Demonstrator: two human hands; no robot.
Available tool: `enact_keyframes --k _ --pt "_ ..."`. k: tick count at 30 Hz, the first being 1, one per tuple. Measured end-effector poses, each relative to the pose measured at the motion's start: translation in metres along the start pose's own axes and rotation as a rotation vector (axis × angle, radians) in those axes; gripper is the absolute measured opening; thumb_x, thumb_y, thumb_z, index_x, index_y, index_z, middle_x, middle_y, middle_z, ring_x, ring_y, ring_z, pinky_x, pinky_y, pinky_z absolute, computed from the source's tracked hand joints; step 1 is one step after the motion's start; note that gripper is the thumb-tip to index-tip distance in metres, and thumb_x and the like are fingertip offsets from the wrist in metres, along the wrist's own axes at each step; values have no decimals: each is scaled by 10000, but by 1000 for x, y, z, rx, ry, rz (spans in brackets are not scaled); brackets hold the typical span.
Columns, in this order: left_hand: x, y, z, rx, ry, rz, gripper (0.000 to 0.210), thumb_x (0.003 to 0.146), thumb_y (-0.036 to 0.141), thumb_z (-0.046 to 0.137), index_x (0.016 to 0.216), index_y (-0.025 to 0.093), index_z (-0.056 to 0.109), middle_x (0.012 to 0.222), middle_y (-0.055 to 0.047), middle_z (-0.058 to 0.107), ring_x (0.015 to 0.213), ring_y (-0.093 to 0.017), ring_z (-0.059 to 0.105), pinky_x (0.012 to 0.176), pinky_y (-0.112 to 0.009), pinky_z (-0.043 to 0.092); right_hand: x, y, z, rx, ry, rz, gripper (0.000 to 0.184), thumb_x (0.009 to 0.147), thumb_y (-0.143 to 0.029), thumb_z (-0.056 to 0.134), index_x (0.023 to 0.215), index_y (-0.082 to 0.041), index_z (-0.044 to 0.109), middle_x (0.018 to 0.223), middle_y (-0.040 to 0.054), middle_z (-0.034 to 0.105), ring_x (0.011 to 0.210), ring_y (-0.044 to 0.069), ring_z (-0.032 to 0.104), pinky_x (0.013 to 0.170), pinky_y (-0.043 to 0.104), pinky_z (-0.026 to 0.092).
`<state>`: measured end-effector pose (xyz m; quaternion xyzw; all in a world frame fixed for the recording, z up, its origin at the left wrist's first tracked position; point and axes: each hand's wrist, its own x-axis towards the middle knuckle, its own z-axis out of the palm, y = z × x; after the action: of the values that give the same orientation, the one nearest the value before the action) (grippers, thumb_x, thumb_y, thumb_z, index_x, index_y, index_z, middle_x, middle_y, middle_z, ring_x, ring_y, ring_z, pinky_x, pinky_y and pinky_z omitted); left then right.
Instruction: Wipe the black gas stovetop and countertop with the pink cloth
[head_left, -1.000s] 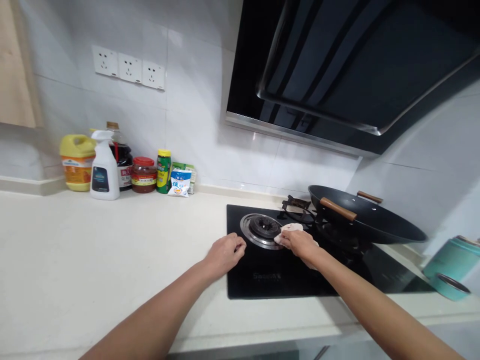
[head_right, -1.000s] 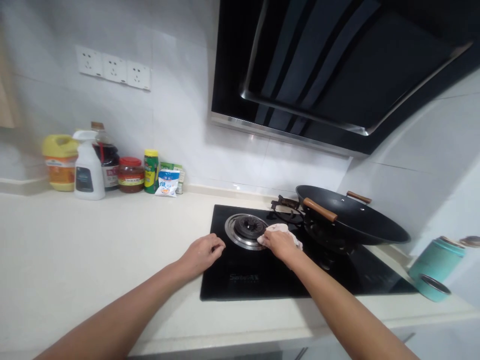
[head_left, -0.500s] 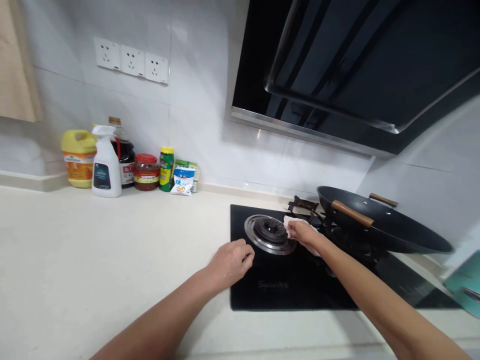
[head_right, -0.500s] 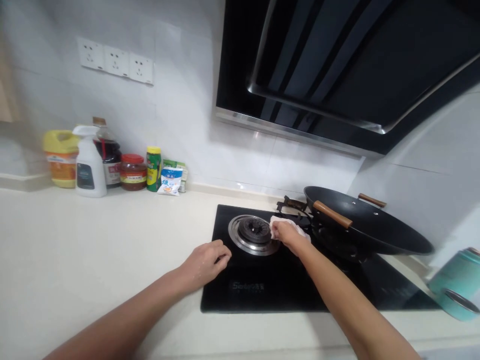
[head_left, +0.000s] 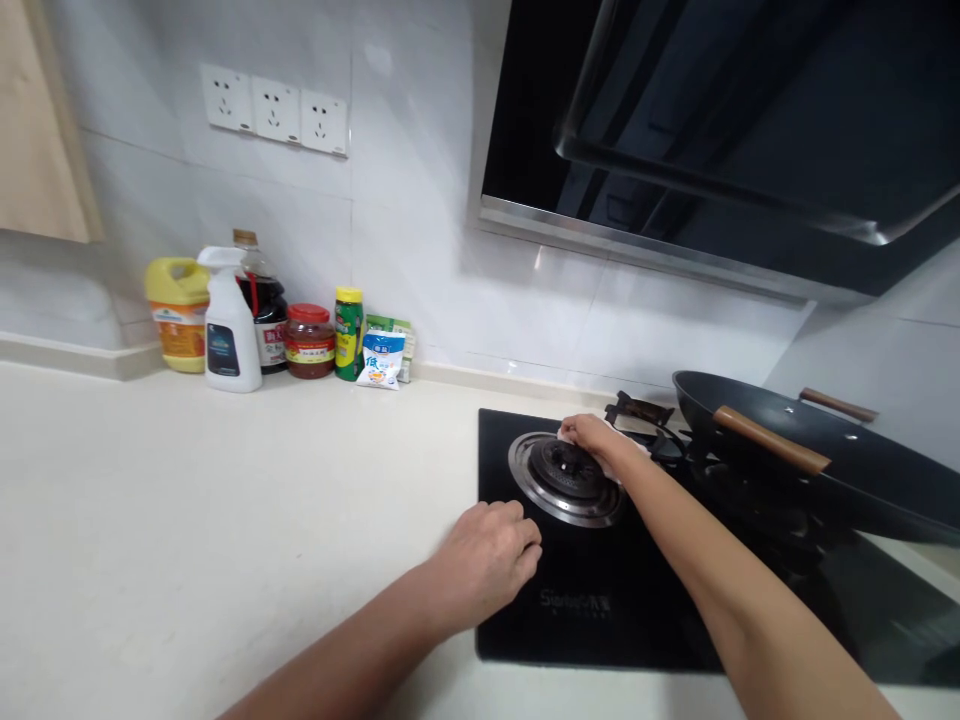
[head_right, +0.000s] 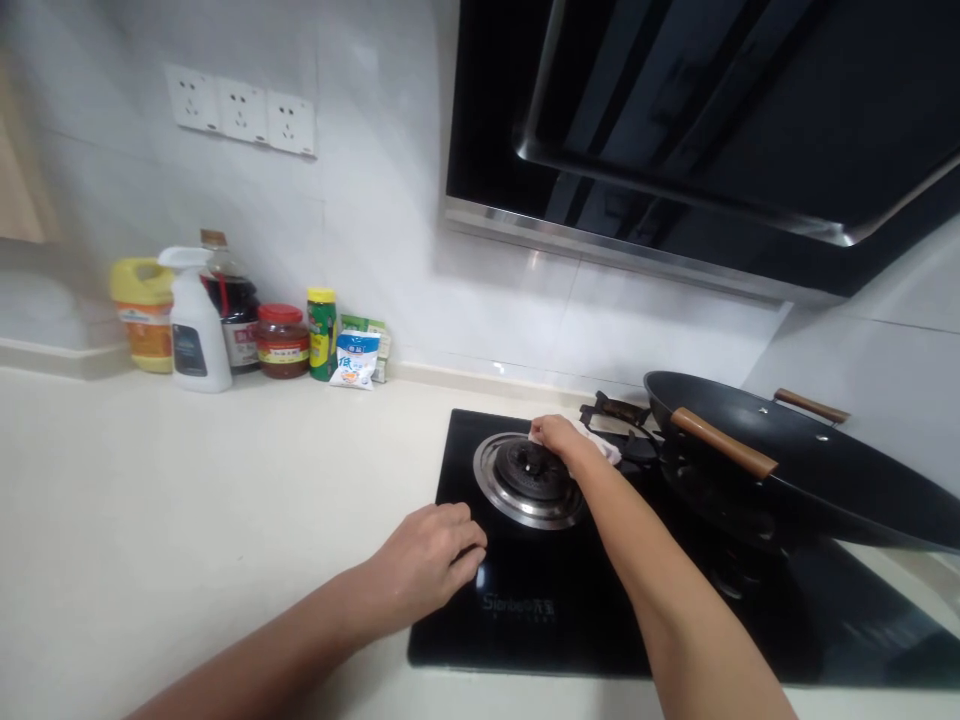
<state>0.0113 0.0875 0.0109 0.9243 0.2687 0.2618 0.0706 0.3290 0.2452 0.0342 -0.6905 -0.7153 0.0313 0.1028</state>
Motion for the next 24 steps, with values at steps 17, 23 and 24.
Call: enact_keyframes --k 17,23,24 --pt "0 -7 0 46 -5 -42 252 985 260 491 915 221 729 885 -38 684 762 -181 643 711 -310 498 -1 -81 4 -215 -171 -398 257 895 -143 484 959 -213 723 1016 50 705 946 187 591 860 276 389" --pt "-2 -9 4 20 -22 -63 220 967 261 525 941 231 741 924 -35 701 789 -189 656 727 -311 500 -32 -89 4 -204 -104 -469 246 963 -240 500 1026 -248 737 1136 63 627 1116 223 522 1005 364 355" --pt "-2 -8 4 14 -20 -67 219 966 258 526 940 232 741 927 -35 701 790 -188 655 725 -308 497 -33 -90 3 -198 -90 -454 219 946 -252 534 1003 -247 746 1182 71 606 1138 234 512 1013 376 356"
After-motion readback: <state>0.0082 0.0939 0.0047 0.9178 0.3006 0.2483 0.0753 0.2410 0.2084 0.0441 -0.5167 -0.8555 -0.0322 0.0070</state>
